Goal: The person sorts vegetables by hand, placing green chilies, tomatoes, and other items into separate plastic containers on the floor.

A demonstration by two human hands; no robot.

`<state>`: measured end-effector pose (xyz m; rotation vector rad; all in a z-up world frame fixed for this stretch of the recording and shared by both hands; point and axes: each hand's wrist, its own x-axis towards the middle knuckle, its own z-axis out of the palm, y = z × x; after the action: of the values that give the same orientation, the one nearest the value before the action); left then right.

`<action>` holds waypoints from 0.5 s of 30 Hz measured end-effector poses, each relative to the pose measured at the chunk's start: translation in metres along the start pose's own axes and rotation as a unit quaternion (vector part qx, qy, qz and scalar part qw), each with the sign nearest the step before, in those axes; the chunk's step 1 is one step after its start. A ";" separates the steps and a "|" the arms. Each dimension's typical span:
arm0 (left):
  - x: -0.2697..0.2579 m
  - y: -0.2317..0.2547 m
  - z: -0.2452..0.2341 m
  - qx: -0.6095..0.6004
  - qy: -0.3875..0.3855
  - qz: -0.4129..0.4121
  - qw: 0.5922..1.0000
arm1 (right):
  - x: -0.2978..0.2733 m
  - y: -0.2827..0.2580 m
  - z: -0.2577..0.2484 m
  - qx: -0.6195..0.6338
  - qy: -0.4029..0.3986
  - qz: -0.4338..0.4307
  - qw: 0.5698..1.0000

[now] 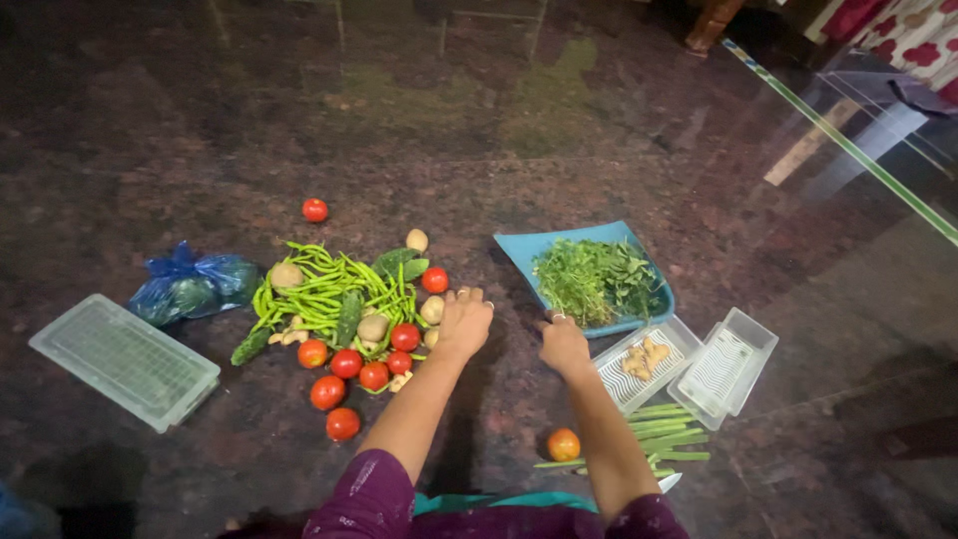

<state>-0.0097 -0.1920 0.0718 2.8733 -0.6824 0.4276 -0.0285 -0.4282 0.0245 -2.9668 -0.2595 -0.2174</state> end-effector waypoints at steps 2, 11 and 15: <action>0.003 0.006 0.004 -0.013 0.019 0.009 1.000 | -0.003 0.004 -0.004 -0.018 -0.041 0.033 0.998; 0.010 0.038 0.007 -0.031 -0.006 0.031 0.999 | -0.028 0.047 -0.007 -0.030 -0.019 0.043 0.998; 0.010 0.057 0.010 -0.061 -0.019 0.042 0.997 | -0.042 0.063 -0.017 -0.023 0.004 0.053 0.998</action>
<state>-0.0253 -0.2485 0.0703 2.7518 -0.8082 0.3296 -0.0605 -0.4993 0.0258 -3.0139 -0.0960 -0.2247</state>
